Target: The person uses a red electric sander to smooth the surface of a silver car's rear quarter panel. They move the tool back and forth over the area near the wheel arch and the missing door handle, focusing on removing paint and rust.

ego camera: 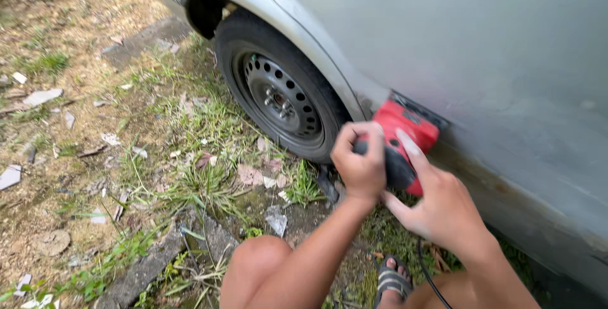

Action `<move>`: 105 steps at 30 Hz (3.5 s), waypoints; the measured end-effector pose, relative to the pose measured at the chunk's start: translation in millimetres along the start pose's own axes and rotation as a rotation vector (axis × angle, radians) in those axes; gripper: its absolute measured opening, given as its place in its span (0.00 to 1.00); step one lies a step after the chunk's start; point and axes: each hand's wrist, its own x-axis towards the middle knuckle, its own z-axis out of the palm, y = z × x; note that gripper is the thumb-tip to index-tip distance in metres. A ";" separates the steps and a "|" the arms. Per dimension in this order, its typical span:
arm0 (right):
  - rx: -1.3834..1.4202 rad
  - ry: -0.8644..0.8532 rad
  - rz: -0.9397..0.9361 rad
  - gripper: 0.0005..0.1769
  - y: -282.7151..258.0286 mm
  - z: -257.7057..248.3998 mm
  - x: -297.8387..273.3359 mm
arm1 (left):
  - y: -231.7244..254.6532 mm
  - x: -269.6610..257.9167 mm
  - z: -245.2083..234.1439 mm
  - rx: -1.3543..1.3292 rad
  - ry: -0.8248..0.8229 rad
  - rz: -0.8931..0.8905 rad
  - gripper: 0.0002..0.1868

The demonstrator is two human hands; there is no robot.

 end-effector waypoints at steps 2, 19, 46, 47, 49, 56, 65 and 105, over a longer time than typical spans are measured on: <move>-0.021 -0.009 0.095 0.63 30.2 0.2 -21.0 | 11.7 -26.5 9.6 -0.058 -0.077 0.047 0.06; 0.101 -0.066 0.261 0.63 0.6 16.0 14.2 | -8.5 3.3 -0.3 0.044 -0.072 -0.144 0.06; 0.150 -0.087 0.378 0.61 31.8 -10.1 -60.6 | 5.0 -87.1 22.1 0.087 -0.192 -0.067 0.07; 0.167 -0.053 0.372 0.62 38.1 -8.2 -65.4 | 8.6 -93.0 24.5 0.104 -0.208 -0.103 0.07; 0.172 -0.026 0.327 0.62 46.4 7.5 -62.4 | -3.8 -89.9 22.5 0.098 -0.190 -0.064 0.06; 0.332 0.154 0.140 0.62 15.3 60.5 -18.0 | -32.3 -38.1 7.0 0.185 0.118 -0.309 0.11; 0.356 0.226 0.013 0.46 -24.2 123.1 75.7 | -22.9 33.4 -42.7 0.197 0.060 -0.228 0.41; 0.603 0.226 -0.118 0.61 -78.2 139.1 123.6 | -37.2 106.3 -77.5 0.201 -0.039 0.118 0.30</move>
